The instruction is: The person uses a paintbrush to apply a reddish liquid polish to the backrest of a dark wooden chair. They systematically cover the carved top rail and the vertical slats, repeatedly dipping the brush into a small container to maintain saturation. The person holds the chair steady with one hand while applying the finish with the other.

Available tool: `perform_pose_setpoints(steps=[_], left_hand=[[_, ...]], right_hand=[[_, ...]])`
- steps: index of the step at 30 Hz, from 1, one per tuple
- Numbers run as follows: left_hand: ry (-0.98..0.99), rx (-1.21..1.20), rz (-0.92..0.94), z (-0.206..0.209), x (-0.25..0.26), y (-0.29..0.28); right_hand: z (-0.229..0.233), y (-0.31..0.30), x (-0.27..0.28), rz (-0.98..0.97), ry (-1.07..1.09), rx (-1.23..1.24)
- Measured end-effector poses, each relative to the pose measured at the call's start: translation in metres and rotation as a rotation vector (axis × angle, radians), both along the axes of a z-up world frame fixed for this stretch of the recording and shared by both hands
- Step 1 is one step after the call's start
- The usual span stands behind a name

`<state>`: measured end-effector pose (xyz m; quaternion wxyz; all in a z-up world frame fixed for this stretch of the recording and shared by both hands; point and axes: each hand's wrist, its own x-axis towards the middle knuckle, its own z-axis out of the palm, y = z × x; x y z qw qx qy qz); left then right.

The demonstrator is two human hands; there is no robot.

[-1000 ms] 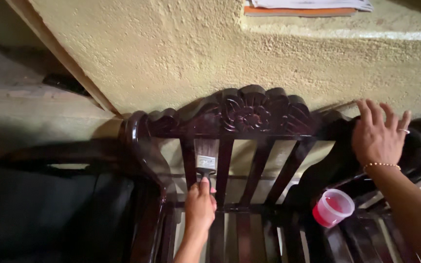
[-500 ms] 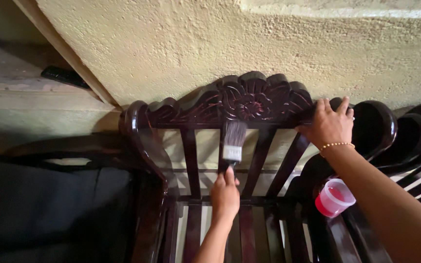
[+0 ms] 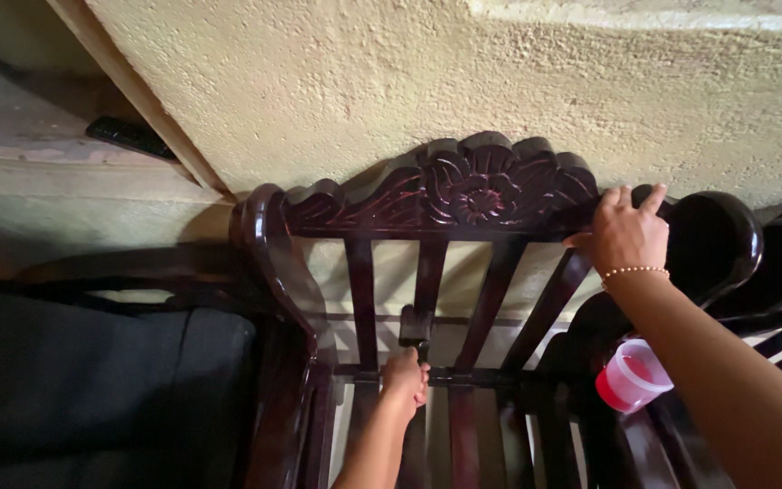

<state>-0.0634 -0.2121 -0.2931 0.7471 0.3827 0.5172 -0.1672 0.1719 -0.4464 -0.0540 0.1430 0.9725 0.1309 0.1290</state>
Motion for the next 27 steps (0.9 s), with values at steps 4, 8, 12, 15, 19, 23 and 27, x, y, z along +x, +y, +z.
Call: perform_pose_setpoints(steps=[4, 8, 12, 15, 19, 23, 27], left_hand=[[-0.143, 0.045, -0.028, 0.081, -0.005, 0.003], [-0.387, 0.074, -0.05, 0.206, -0.011, 0.002], [-0.646, 0.202, -0.195, 0.296, -0.015, 0.0], [-0.697, 0.227, -0.15, 0.302, -0.002, 0.002], [-0.609, 0.343, -0.111, 0.248, 0.013, 0.003], [-0.424, 0.377, -0.138, 0.167, -0.006, -0.01], [-0.195, 0.162, -0.061, 0.071, -0.02, -0.02]], right_hand=[[-0.002, -0.001, 0.001, 0.009, -0.027, -0.007], [-0.004, -0.002, 0.001, 0.017, -0.05, -0.012], [-0.005, -0.001, 0.001, 0.012, -0.043, -0.016], [-0.006, -0.005, 0.0, 0.027, -0.055, -0.028], [-0.006, -0.003, 0.002, 0.009, -0.041, -0.028], [-0.014, -0.008, 0.007, 0.018, -0.037, -0.025], [-0.024, -0.013, 0.011, 0.03, -0.075, -0.056]])
